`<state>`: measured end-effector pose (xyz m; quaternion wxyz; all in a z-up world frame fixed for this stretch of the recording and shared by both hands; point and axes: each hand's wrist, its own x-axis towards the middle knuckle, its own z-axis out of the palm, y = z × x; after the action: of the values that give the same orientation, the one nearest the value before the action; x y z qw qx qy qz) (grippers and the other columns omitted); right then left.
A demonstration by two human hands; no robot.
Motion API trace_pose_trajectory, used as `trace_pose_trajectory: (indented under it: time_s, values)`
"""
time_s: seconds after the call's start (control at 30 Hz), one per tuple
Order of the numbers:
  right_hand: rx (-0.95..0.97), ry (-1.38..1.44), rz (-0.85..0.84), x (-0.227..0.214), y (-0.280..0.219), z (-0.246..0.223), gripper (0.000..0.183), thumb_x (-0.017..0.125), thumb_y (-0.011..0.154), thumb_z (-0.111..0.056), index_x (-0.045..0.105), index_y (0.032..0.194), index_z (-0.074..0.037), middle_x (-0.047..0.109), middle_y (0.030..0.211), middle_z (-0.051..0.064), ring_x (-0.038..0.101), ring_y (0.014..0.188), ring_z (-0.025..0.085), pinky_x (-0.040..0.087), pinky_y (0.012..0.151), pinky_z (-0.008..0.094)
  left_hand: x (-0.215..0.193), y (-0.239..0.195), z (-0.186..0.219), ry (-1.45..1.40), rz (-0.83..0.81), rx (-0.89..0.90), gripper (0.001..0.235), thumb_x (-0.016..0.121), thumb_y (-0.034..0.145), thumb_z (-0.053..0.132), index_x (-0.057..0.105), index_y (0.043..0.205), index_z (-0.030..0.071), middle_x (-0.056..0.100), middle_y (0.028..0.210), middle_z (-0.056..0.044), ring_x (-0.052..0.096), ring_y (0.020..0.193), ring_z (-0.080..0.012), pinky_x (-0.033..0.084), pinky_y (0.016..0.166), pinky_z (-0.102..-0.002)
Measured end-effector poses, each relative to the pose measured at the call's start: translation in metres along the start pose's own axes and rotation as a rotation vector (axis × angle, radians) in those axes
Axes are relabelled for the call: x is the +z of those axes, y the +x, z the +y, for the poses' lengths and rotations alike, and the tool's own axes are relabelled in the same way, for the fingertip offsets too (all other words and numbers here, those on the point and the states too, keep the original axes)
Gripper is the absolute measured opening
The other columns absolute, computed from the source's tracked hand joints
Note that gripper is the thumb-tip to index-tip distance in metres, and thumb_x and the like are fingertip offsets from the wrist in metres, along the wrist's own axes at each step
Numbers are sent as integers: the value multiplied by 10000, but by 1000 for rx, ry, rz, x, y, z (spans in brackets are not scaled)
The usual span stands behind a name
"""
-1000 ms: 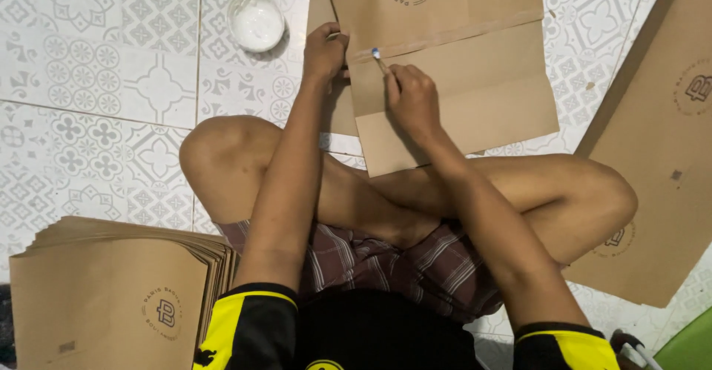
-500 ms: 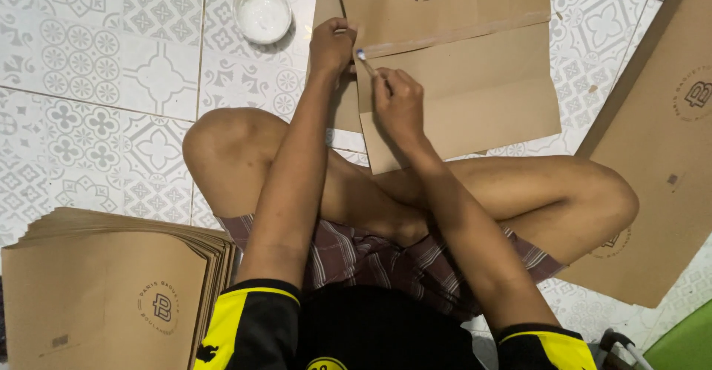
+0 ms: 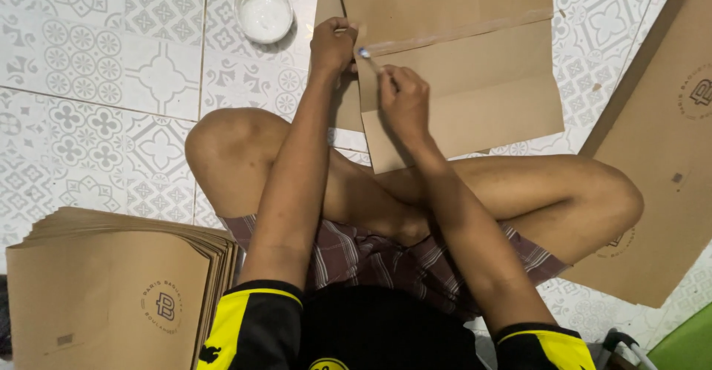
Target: The person sits on the floor and folds a flat brown paper bag into shape. They use a small brush to apply white adhesive from a container along the bag's seam, then press the edges together to secure the bag.
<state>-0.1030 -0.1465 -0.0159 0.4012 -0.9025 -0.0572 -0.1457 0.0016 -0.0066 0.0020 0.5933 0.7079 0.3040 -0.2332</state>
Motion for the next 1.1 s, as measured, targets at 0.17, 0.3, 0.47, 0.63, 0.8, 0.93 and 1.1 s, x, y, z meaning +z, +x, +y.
trace_pose_trajectory:
  time_s: [0.17, 0.3, 0.47, 0.63, 0.8, 0.93, 1.1]
  values:
    - [72, -31, 47, -1, -3, 12, 124, 641, 965, -11, 750, 974, 48, 767, 888, 166, 701, 752, 296, 541, 669, 409, 0, 6, -7, -10, -9, 49, 220, 658, 948, 255, 708, 1077, 84, 691, 819, -49, 636, 571, -166, 583, 369, -308]
    - [5, 22, 18, 3, -1, -7, 126, 615, 975, -30, 736, 980, 4, 742, 892, 155, 692, 779, 319, 521, 723, 427, 1, 6, -5, 45, 20, 34, 185, 652, 938, 276, 709, 1028, 126, 687, 838, -29, 582, 551, -149, 580, 363, -317]
    - [64, -75, 72, -4, 1, 36, 162, 608, 948, -40, 755, 933, 27, 751, 839, 175, 678, 699, 334, 510, 650, 454, -2, 4, -5, 49, 18, 34, 194, 658, 919, 298, 709, 1026, 146, 689, 860, -23, 669, 750, -150, 679, 486, -316]
    - [212, -165, 227, -27, 7, 77, 196, 554, 873, -32, 699, 742, -26, 684, 676, 160, 573, 568, 332, 441, 598, 463, -2, 5, -8, 46, 35, 83, 168, 632, 950, 274, 698, 992, 125, 737, 904, -28, 620, 606, -148, 627, 414, -293]
    - [217, -158, 221, -32, 7, 85, 202, 563, 910, -36, 619, 716, -41, 570, 627, 110, 496, 576, 259, 417, 598, 428, -1, 16, -14, 80, 46, 101, 159, 595, 953, 212, 712, 1010, 120, 751, 964, -33, 661, 596, -181, 652, 429, -336]
    - [35, -76, 19, 0, -3, 55, 146, 591, 953, -47, 722, 891, -26, 713, 837, 153, 654, 733, 347, 494, 683, 460, 3, 53, -42, 228, 126, 194, 205, 626, 884, 261, 774, 994, 170, 815, 960, -14, 759, 895, -204, 627, 771, -331]
    - [93, -130, 1, -12, 7, 57, 156, 595, 915, -28, 726, 830, -39, 688, 751, 134, 624, 658, 322, 463, 611, 453, -2, 55, -45, 256, 145, 232, 162, 632, 889, 249, 775, 922, 182, 788, 874, 31, 720, 892, -165, 523, 858, -305]
